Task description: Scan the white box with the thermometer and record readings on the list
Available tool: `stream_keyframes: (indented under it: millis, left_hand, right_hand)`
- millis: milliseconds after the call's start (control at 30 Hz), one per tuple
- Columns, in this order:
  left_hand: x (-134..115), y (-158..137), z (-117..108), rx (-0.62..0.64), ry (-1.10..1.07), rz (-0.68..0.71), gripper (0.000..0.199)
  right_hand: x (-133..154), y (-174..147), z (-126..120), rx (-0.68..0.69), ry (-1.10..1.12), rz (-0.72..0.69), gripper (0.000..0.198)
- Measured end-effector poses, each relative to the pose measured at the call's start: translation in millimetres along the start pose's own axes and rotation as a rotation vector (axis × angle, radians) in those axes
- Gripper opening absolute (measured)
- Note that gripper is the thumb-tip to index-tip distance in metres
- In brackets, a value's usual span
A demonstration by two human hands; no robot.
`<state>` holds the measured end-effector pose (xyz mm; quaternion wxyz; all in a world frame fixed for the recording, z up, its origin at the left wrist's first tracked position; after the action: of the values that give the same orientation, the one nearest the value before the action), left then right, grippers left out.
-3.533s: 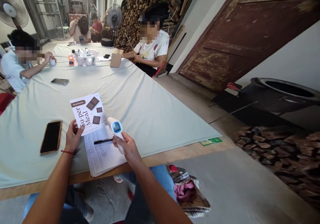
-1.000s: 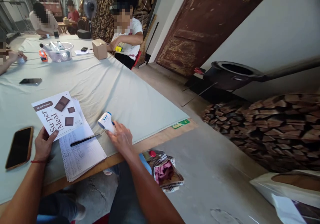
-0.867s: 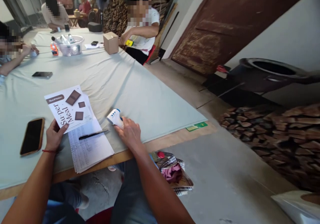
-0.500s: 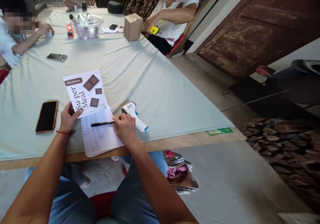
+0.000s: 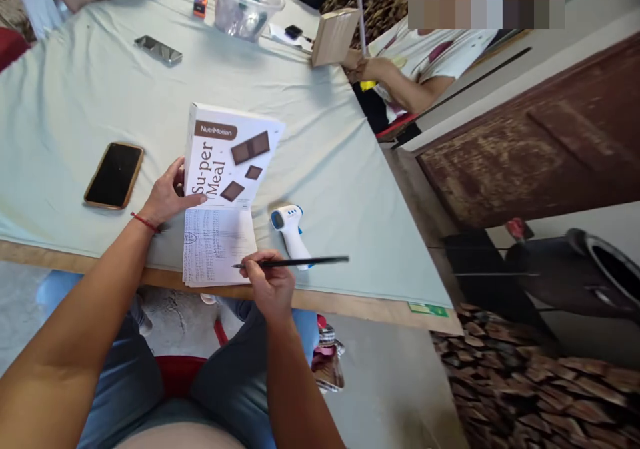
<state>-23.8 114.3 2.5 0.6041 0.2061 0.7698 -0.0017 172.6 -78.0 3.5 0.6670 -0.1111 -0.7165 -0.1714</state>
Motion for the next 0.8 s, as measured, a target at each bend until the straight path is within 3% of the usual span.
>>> stream_keyframes:
  millis: [133, 267, 800]
  left_hand:
    - [-6, -3, 2, 0.083, 0.157, 0.091, 0.093]
    - [-5, -3, 3, 0.104, 0.263, 0.151, 0.091]
    - [-3, -3, 6, 0.107, 0.260, 0.125, 0.088]
  right_hand:
    - [-11, -5, 23, -0.007, 0.046, 0.036, 0.015]
    - [-14, -3, 28, -0.014, -0.037, 0.075, 0.011]
    - [-16, -4, 29, 0.062, -0.151, 0.026, 0.006]
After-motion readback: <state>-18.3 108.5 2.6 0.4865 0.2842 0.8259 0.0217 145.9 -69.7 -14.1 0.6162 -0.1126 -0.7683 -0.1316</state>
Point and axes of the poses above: each hand's wrist, its own y-axis towards the middle knuckle, its own z-axis out of the palm, x = y × z, the point moved 3 cm from there along y, towards the middle knuckle, and after that the axes turned 7 degrees about y, right-handed, at the moved point
